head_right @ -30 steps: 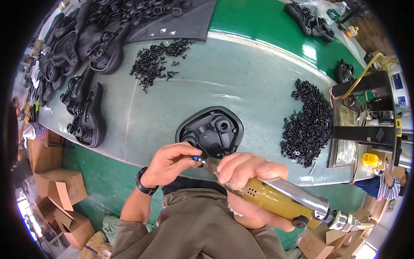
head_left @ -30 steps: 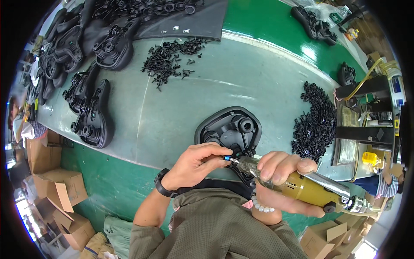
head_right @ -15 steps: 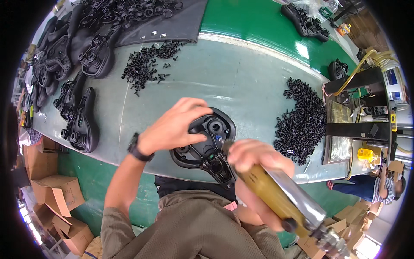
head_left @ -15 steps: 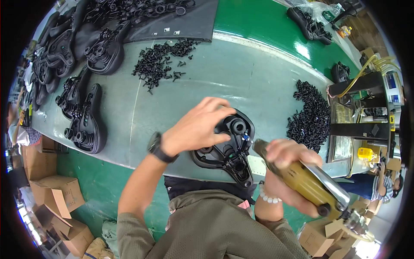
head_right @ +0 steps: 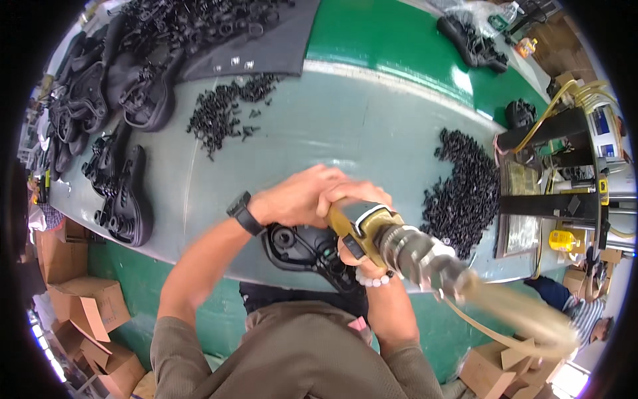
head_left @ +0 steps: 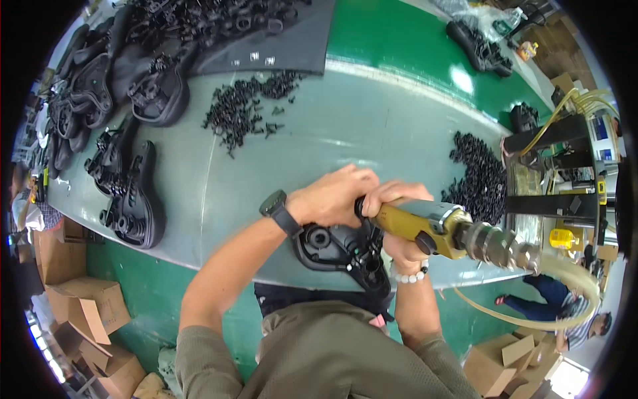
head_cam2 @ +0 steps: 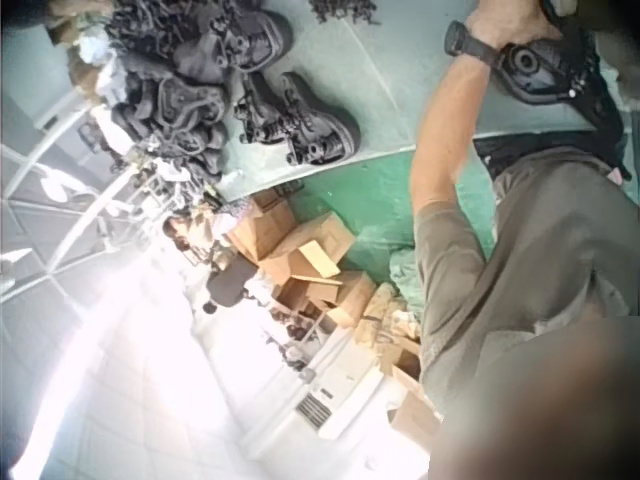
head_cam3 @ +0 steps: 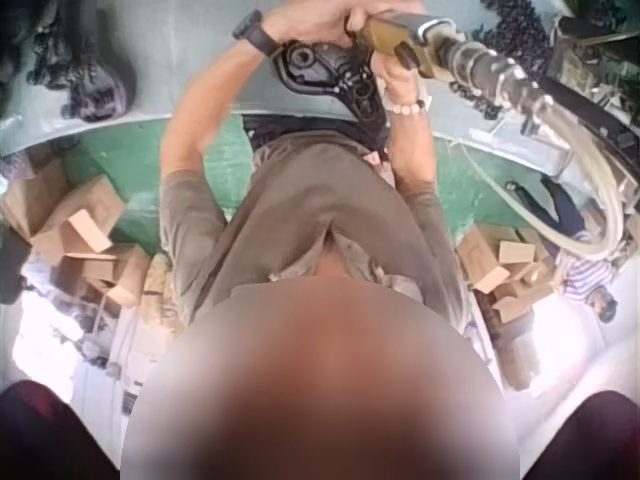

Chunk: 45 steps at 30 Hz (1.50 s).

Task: The recorder uses an electric screwdriver to attach plastic components to the underside of bicycle saddles on an assembly line.

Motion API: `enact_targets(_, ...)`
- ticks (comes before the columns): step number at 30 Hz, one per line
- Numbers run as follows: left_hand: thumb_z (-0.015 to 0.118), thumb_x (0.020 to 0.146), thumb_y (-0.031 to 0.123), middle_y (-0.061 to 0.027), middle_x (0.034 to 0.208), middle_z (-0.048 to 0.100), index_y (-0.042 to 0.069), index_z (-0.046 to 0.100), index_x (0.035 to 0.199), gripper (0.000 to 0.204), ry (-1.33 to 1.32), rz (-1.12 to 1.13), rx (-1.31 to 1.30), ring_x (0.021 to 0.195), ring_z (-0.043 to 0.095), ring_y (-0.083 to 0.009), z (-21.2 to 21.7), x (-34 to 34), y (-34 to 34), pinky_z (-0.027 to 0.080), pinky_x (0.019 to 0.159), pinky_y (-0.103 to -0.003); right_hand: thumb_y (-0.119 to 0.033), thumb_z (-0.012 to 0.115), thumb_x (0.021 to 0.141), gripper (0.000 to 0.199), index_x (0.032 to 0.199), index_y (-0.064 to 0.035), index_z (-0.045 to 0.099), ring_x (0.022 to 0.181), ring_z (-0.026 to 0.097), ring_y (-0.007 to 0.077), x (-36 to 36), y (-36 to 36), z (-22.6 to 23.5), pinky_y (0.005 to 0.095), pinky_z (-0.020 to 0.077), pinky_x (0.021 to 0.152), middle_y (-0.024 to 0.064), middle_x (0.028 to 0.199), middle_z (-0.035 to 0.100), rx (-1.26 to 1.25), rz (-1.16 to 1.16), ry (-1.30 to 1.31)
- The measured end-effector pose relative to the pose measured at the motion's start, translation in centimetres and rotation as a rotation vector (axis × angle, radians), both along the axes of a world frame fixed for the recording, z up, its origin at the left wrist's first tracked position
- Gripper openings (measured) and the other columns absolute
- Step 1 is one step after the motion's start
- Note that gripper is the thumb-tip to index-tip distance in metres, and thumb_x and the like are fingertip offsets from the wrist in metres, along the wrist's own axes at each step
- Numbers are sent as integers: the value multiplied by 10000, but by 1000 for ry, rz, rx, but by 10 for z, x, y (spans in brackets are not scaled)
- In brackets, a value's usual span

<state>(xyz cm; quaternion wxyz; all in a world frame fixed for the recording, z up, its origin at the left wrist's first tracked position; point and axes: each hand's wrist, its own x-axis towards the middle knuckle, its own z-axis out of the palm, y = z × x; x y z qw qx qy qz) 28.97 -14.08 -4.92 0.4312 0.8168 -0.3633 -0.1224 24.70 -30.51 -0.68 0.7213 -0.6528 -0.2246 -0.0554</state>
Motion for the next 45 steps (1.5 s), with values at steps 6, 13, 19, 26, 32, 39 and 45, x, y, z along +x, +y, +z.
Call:
enact_targets(6, 761, 609, 183, -92, 1114, 599, 92, 633, 962, 386, -21, 334, -106, 1030, 559, -358, -18, 18, -9, 482, 887, -437, -754, 601, 730, 817, 1060, -8, 546, 695, 604, 238, 1, 1, 25, 370, 504, 682, 112, 799, 620, 401, -123, -133)
enact_targets(13, 679, 833, 346, -149, 1133, 641, 40, 672, 1063, 382, 138, 748, -18, 1050, 601, -339, -3, 78, -17, 494, 898, -403, -935, 388, 681, 1038, 1148, -14, 494, 659, 569, 279, -10, -25, 33, 440, 482, 670, 131, 758, 567, 513, -111, -155)
enact_targets(19, 598, 759, 74, -83, 888, 641, 76, 685, 809, 101, -586, 680, 893, 917, 580, -272, -16, 60, 91, 524, 778, -357, -929, 355, 706, 1033, 1137, 0, 494, 633, 567, 279, -24, -20, 21, 431, 488, 637, 137, 745, 575, 599, -96, -35)
enact_targets(26, 574, 901, 55, -95, 949, 651, 2, 637, 1009, 136, -300, 775, 170, 923, 623, -238, -13, 19, 63, 521, 820, -349, -923, 343, 717, 1015, 1166, -24, 485, 635, 568, 276, -37, -20, 22, 430, 490, 635, 130, 754, 574, 627, -92, -90)
enact_targets(32, 594, 967, 163, -128, 1146, 651, 13, 624, 1080, 190, 1009, 654, -1186, 974, 650, -167, 2, -93, -5, 541, 861, -281, -922, 377, 707, 993, 1191, -66, 519, 655, 563, 262, -37, -6, 37, 406, 463, 643, 100, 762, 567, 685, -121, -141)
enact_targets(39, 572, 972, 111, -137, 1138, 650, -10, 609, 1098, 178, 1064, 478, -1452, 988, 654, -181, 11, -118, -14, 549, 858, -265, -927, 366, 703, 991, 1184, -76, 533, 635, 558, 255, -43, 3, 35, 405, 463, 637, 100, 756, 575, 736, -92, -111)
enact_targets(45, 523, 1004, 165, -148, 1116, 654, -6, 603, 1097, 210, 1174, 288, -1473, 1004, 656, -193, -8, -130, -1, 551, 856, -276, -951, 323, 689, 969, 1100, -110, 576, 543, 512, 222, -55, 15, 36, 368, 438, 546, 55, 675, 533, 720, -212, 10)
